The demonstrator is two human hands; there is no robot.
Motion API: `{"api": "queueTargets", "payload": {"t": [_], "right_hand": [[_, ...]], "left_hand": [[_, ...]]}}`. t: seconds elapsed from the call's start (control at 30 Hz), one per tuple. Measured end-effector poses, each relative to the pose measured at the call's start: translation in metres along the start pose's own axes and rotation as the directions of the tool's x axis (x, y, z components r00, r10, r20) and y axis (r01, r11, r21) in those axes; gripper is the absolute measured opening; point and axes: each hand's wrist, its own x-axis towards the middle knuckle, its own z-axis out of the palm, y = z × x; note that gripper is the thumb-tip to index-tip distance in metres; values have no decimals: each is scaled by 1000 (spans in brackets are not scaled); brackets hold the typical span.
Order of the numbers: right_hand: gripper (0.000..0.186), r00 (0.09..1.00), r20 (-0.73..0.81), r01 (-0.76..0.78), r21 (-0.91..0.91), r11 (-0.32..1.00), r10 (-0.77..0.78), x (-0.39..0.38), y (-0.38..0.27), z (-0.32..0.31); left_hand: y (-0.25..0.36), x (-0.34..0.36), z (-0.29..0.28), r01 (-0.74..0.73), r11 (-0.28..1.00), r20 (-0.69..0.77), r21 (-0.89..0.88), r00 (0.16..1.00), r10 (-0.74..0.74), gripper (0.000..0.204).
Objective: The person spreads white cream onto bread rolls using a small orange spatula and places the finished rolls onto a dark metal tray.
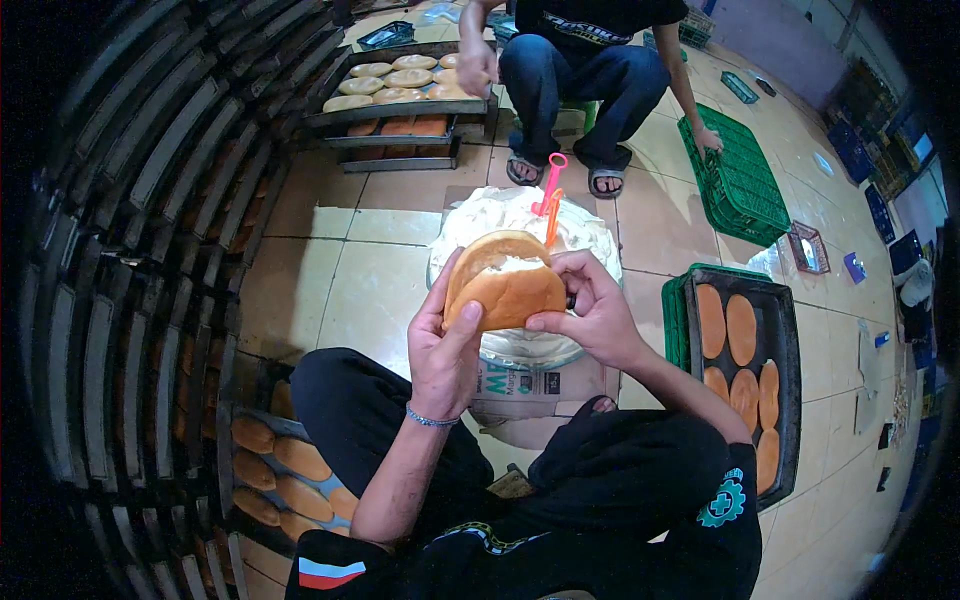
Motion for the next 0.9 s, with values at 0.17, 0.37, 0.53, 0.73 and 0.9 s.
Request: {"api": "queueTargets", "payload": {"t": [0.17, 0.37, 0.53, 0.73, 0.9], "right_hand": [[76, 995, -84, 55, 106, 993, -46, 5, 1, 8], [79, 997, -77, 31, 40, 999, -28, -2, -13, -1], [57, 990, -39, -138, -7, 990, 138, -9, -19, -6], [40, 938, 69, -331, -112, 937, 340, -6, -29, -23], [27, 883, 133, -384, -350, 854, 451, -2, -52, -20]], "left_hand": [[-20, 0, 13, -66, 996, -39, -64, 997, 64, 63], [-37, 9, 23, 49, 983, -84, -179, 994, -65, 39], [-43, 3, 18, 85, 992, -82, -94, 992, -93, 38], [-37, -12, 13, 219, 969, -80, -115, 970, -229, 34], [-20, -32, -10, 251, 968, -150, 7, 957, -247, 36]]}}
